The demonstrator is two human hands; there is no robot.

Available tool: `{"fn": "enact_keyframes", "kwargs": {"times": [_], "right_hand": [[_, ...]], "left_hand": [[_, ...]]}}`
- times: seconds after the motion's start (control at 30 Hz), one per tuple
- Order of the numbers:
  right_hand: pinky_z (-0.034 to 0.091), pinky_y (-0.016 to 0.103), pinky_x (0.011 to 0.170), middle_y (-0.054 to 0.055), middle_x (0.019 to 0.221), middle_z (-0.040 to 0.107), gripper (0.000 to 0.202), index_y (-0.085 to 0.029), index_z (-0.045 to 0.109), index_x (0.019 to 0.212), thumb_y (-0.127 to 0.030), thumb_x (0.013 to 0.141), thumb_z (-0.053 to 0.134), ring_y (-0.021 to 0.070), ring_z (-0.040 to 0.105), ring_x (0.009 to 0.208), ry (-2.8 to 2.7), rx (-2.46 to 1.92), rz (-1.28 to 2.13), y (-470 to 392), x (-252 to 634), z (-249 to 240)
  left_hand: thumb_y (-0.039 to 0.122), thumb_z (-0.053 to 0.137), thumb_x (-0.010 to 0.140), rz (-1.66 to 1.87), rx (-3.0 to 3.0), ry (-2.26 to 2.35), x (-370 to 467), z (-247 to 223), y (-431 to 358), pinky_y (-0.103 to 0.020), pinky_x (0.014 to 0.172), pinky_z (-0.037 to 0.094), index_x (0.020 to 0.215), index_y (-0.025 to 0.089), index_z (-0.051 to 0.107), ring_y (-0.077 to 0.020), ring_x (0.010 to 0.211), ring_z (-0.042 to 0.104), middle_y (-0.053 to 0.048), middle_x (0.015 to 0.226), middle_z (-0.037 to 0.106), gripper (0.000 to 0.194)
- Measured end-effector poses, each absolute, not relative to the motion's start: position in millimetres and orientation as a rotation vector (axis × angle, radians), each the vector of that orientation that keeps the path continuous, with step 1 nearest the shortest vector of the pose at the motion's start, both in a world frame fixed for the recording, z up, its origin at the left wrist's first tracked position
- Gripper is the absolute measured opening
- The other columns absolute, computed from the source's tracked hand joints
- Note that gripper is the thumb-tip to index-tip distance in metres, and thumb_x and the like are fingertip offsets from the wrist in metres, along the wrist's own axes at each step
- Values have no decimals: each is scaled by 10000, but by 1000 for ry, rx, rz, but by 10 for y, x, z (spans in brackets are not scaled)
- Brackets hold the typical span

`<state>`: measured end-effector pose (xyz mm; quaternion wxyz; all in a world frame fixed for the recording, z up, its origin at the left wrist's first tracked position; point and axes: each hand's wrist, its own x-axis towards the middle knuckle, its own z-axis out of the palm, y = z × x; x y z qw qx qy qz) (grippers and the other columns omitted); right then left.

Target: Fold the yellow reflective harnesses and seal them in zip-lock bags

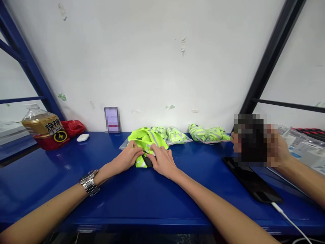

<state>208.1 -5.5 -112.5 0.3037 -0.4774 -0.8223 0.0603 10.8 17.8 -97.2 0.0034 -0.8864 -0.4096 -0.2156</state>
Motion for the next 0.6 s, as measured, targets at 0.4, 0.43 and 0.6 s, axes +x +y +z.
{"fn": "enact_keyframes", "kwargs": {"times": [0.4,0.43,0.6], "right_hand": [[386,368,813,80,860,609,304,-195,641,913,-329,976,376,233,517,891,-2295,-1220,-243,48,2100,-1117],[394,361,814,83,865,613,314,-181,620,934,-328,985,347,226,527,880,-2300,-1202,-225,28,2114,-1102],[406,357,815,99,926,620,347,-160,550,976,-479,946,416,232,551,873,-2433,-1027,-200,-57,2213,-1040]], "left_hand": [[571,399,918,-423,-2622,-945,35,-957,-49,-380,797,426,955,137,579,-241,857,534,-91,888,606,471],[572,401,916,-385,-2614,-915,32,-955,-60,-387,806,428,976,125,575,-246,862,534,-101,905,604,483],[361,272,997,-260,-2571,-875,53,-970,-25,-376,783,424,910,120,558,-238,832,534,-115,878,583,383]]}}
